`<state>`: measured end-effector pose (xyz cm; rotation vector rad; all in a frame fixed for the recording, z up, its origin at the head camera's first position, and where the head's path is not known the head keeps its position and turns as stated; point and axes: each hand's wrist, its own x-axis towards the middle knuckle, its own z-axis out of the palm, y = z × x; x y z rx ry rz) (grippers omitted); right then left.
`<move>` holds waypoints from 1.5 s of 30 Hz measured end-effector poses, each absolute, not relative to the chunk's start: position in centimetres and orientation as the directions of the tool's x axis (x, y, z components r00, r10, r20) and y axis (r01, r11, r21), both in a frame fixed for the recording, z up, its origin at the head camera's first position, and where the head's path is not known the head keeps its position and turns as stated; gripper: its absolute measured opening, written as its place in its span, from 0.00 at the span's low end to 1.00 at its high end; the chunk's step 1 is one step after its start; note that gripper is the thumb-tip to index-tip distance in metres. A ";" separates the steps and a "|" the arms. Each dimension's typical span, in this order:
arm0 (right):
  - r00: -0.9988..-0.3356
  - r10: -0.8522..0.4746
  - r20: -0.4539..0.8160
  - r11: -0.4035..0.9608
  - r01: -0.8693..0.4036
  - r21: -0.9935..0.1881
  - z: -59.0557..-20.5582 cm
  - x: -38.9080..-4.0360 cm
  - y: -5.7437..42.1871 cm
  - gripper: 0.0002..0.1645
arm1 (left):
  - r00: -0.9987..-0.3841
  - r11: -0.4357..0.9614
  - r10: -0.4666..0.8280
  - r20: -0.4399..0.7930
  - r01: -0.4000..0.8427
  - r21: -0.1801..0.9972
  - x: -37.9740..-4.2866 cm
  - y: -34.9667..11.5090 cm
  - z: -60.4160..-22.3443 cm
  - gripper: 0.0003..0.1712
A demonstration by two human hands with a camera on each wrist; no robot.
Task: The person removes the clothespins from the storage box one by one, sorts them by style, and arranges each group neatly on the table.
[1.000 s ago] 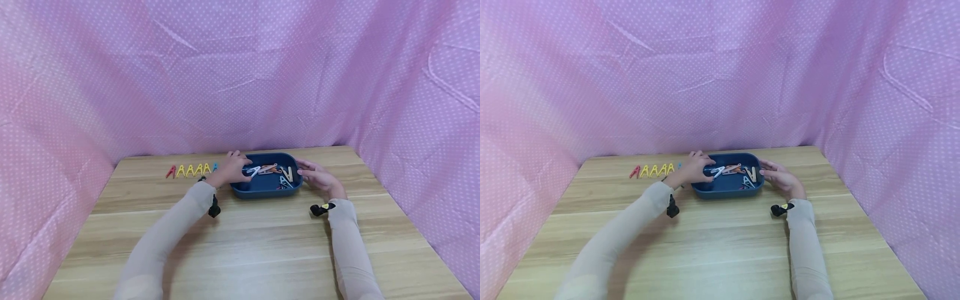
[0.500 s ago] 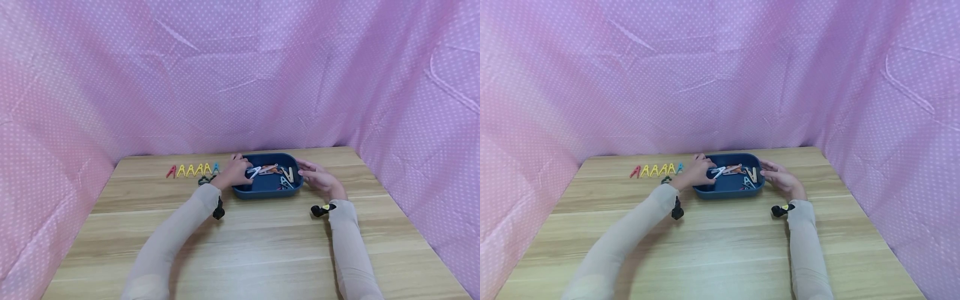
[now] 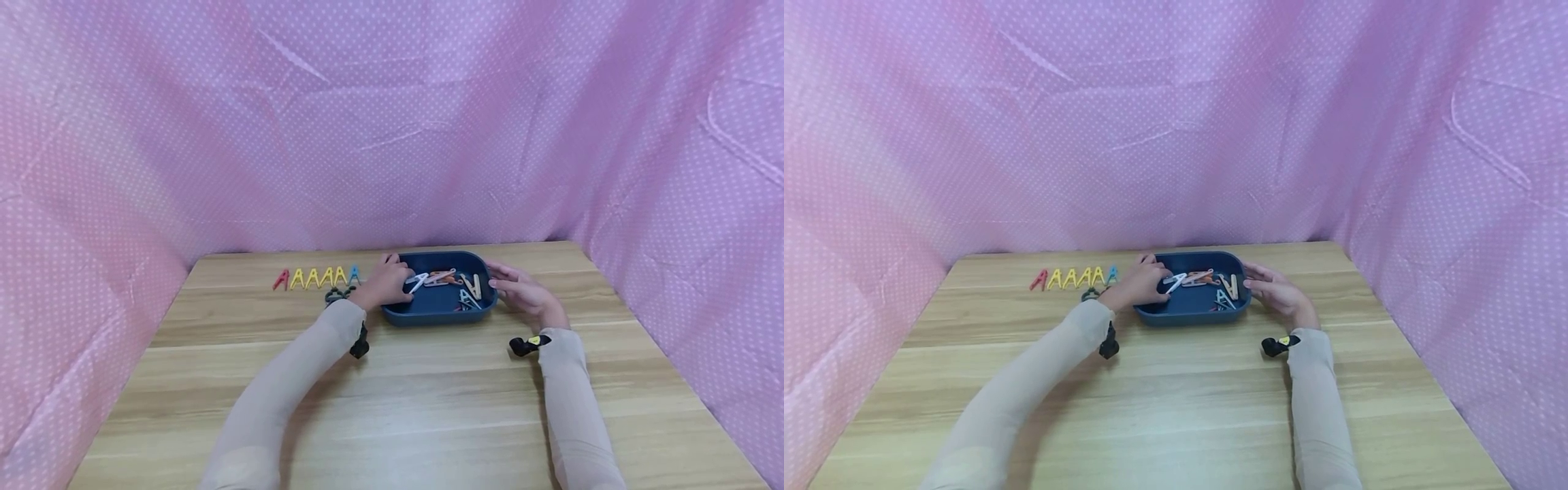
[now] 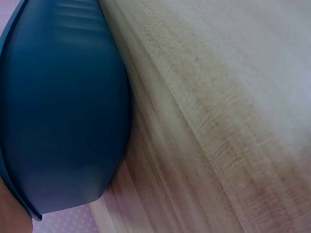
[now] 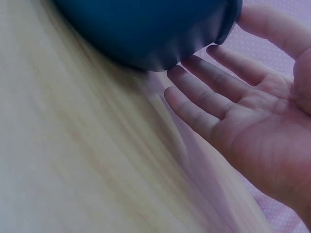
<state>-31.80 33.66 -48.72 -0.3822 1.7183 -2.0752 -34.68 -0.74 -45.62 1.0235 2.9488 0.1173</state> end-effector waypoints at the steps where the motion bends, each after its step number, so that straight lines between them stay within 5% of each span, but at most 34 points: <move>1: -0.877 -0.478 -0.057 -0.146 0.143 -0.979 -48.7 -31.8 33.7 0.39 | -0.783 0.781 0.622 0.008 0.621 0.070 -34.7 -0.7 -45.7 0.30; 45: -0.879 -0.473 -0.063 -0.097 0.123 -0.988 -48.7 -32.1 33.7 0.40 | -0.822 0.805 0.564 0.075 0.568 0.169 -34.7 -0.9 -45.8 0.26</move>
